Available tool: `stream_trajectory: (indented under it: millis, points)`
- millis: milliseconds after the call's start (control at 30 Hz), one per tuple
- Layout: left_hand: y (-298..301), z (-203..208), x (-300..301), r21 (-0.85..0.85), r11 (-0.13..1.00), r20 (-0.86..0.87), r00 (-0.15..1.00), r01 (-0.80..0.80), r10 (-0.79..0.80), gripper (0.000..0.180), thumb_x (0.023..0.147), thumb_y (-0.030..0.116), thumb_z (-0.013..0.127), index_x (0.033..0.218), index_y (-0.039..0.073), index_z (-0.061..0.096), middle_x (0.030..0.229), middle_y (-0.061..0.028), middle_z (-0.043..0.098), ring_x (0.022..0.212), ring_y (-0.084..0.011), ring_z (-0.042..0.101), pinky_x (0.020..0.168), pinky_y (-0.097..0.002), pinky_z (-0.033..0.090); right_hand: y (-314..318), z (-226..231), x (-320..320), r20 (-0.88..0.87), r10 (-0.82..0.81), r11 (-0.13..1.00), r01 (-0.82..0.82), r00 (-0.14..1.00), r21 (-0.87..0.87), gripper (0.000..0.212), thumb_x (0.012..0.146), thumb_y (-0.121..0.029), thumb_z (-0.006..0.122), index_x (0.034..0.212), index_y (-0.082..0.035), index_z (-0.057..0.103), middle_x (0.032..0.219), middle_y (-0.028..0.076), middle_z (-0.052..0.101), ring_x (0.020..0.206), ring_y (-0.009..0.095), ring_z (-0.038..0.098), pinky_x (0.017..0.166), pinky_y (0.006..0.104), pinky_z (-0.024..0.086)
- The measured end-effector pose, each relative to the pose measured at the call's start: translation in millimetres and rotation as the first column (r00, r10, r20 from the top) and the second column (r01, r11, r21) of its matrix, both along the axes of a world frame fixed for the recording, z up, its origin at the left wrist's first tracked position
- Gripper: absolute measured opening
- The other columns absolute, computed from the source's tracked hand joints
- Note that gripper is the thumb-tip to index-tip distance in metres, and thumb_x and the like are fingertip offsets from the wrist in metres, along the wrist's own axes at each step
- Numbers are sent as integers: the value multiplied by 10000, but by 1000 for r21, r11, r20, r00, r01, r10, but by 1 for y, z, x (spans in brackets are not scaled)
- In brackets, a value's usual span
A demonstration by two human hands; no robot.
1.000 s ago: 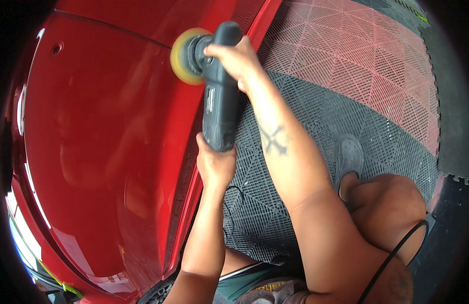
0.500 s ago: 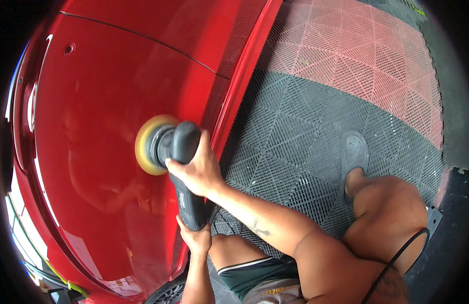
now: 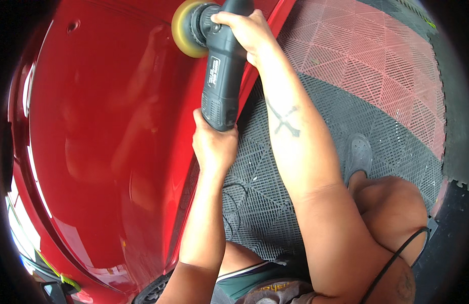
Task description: The person uses a handheld electric polisher with a yellow pad to buff the red paint of a car's front fender and hood. The operator moves the tool in circular and sweeping motions across the vehicle's surface, working around the headlight and wheel arch.
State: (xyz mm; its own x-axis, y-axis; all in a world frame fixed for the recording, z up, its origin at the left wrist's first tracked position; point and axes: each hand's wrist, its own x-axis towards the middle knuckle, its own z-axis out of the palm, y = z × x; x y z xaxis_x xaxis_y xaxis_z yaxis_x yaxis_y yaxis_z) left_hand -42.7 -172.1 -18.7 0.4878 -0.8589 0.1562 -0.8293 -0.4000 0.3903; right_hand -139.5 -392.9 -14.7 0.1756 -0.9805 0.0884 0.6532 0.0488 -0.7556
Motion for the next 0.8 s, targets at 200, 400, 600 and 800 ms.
stream_trajectory:
  millis: [200, 400, 600, 800]
  points:
    - [124, -45, 41, 189, 958, -134, 960, -217, 244, 769, 806, 95, 820, 1484, 20, 464, 1127, -350, 750, 1102, -548, 733, 982, -568, 579, 130, -51, 62, -162, 6, 981, 26, 987, 194, 805, 805, -214, 976, 1345, 50, 441, 1195, 242, 704, 975, 294, 778, 750, 440, 680]
    - [269, -56, 83, 164, 951, -226, 928, -263, 296, 899, 779, 54, 851, 1559, -76, 422, 1193, -294, 748, 1139, -431, 753, 1023, -490, 570, 274, -50, 98, -343, 65, 986, -8, 937, 165, 882, 808, -373, 935, 1404, 2, 405, 1243, 286, 675, 1123, 451, 733, 954, 545, 594]
    - [310, -66, 102, 190, 953, -156, 951, -238, 268, 775, 780, -5, 816, 1476, -38, 476, 1139, -319, 777, 1099, -482, 776, 953, -530, 600, 315, -69, 112, -377, 115, 971, -24, 919, 237, 933, 812, -352, 944, 1466, -26, 364, 1313, 269, 638, 1203, 458, 694, 1039, 553, 567]
    - [169, -71, 69, 296, 939, 8, 984, -175, 180, 956, 763, 97, 880, 1589, -54, 424, 1043, -363, 757, 1024, -534, 756, 921, -556, 603, 185, -102, 68, 140, -31, 925, -25, 990, 380, 686, 878, -142, 902, 1378, -19, 449, 1209, 151, 668, 999, 237, 735, 849, 428, 650]
